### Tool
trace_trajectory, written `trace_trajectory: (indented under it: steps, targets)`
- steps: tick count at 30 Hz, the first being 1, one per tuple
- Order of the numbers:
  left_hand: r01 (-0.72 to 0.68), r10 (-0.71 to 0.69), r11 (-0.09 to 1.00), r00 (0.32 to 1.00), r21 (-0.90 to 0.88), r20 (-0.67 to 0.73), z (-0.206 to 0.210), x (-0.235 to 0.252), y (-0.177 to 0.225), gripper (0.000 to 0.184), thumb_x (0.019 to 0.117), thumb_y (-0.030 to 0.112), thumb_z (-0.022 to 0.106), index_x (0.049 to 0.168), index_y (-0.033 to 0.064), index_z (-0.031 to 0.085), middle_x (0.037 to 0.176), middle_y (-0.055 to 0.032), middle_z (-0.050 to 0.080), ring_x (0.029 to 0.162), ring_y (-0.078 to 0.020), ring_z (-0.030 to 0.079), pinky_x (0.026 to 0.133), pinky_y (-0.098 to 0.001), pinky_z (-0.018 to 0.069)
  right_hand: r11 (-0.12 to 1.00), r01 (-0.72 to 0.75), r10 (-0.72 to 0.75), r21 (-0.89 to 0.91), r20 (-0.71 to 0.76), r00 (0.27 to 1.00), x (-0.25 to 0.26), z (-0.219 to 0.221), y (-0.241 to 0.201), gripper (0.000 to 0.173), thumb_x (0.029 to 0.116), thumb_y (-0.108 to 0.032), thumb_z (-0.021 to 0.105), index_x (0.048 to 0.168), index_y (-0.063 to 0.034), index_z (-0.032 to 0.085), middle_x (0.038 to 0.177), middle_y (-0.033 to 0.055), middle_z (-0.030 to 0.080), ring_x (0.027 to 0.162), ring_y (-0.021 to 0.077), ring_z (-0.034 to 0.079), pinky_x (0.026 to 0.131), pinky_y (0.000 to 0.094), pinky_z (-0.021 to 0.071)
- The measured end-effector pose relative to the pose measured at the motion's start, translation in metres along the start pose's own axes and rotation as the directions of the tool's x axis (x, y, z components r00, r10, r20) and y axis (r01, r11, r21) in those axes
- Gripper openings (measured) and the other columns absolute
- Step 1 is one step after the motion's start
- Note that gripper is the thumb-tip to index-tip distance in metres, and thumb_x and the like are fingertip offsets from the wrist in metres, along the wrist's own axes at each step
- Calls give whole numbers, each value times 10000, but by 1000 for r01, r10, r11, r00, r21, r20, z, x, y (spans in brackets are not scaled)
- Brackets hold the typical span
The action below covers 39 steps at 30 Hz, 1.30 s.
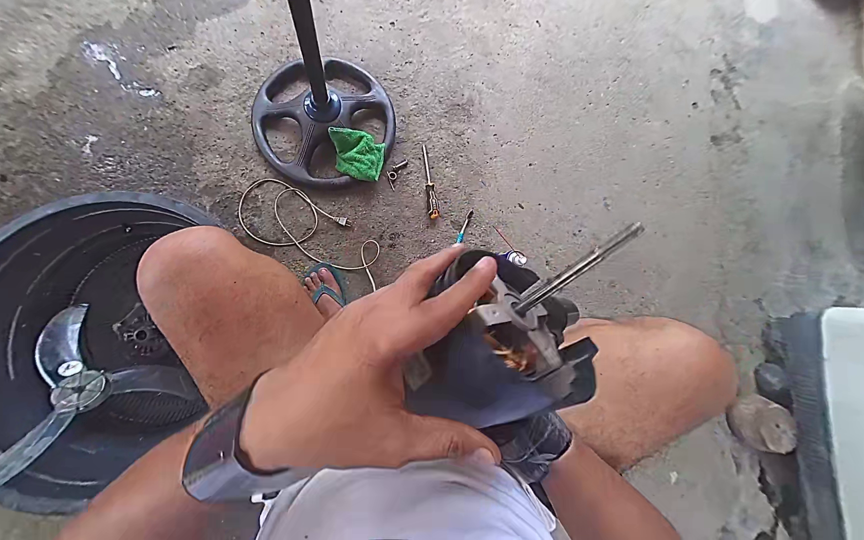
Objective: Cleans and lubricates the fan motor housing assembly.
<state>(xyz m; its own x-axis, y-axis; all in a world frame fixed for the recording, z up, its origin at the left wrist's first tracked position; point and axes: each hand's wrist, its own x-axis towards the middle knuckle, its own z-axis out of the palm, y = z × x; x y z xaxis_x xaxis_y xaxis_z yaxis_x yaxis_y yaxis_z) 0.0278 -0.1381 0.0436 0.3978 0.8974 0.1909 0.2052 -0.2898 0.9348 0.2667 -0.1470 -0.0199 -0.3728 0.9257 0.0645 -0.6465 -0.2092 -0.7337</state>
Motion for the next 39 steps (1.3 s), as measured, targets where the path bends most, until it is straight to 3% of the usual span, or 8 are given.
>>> trace_trajectory:
  steps: [2,4,9,15,21,34,37,39]
  targets:
    - [26,-7,962,997,-271,71,-17,6,-7,927,880,328,811,1617,137,281,1535,-56,498,1283,-182,599,1016,-350,578,965,-62,113,256,-191,975,-21,-10,12,419,955,-512,606,1124,-155,747,1047,-21,768,1040,39,697,948,260,559]
    - [63,-40,923,997,-380,68,-28,9,-17,797,975,181,702,1623,158,238,1247,-61,693,1016,-191,719,841,-330,644,958,-43,99,283,-186,978,-34,-59,37,693,917,-734,503,1203,-126,675,1132,37,724,1108,117,662,958,369,555]
    - [148,-92,925,981,-349,172,-11,10,-26,607,1063,254,562,1612,185,313,1008,-33,687,864,-109,690,765,-285,623,933,75,-57,352,-61,997,-21,-78,26,590,934,-636,589,1303,-186,684,1283,34,704,1239,175,640,1062,454,522]
    - [48,-40,998,986,-46,163,4,15,-37,627,1015,339,624,1578,180,400,1228,-34,695,1048,-60,663,914,-304,577,976,95,-101,198,21,995,-11,-59,15,411,988,-486,605,1273,-214,722,1230,-16,740,1187,111,674,1023,352,557]
    - [-110,83,990,960,87,268,-10,-10,-64,624,1017,239,583,1590,150,353,1055,-42,722,889,-80,673,811,-306,583,993,113,-116,43,58,992,-27,-64,17,388,929,-283,739,1309,-229,686,1248,-64,726,1185,46,653,1038,267,528]
    - [-209,168,974,921,84,352,-31,-12,-53,554,997,308,558,1511,132,451,1104,-34,706,1031,-80,649,925,-308,525,998,57,-61,26,187,981,-22,-53,4,500,861,-223,796,1338,-220,646,1280,-94,698,1196,40,640,1049,268,519]
    - [-111,103,993,981,39,161,-22,-15,-48,1019,798,694,732,1592,194,331,1519,-89,482,1389,-235,473,1166,-447,410,975,122,-93,-185,159,983,-14,-60,3,723,782,-317,888,1423,-222,568,1352,-97,655,1256,42,597,1091,288,497]
    - [-84,91,972,996,-218,19,-4,-14,-45,1265,651,712,830,1630,224,194,1629,-87,357,1461,-289,407,1196,-445,405,945,102,-65,-310,128,990,-12,-47,-3,888,752,-362,906,1507,-206,464,1425,-99,589,1304,44,549,1124,291,467]
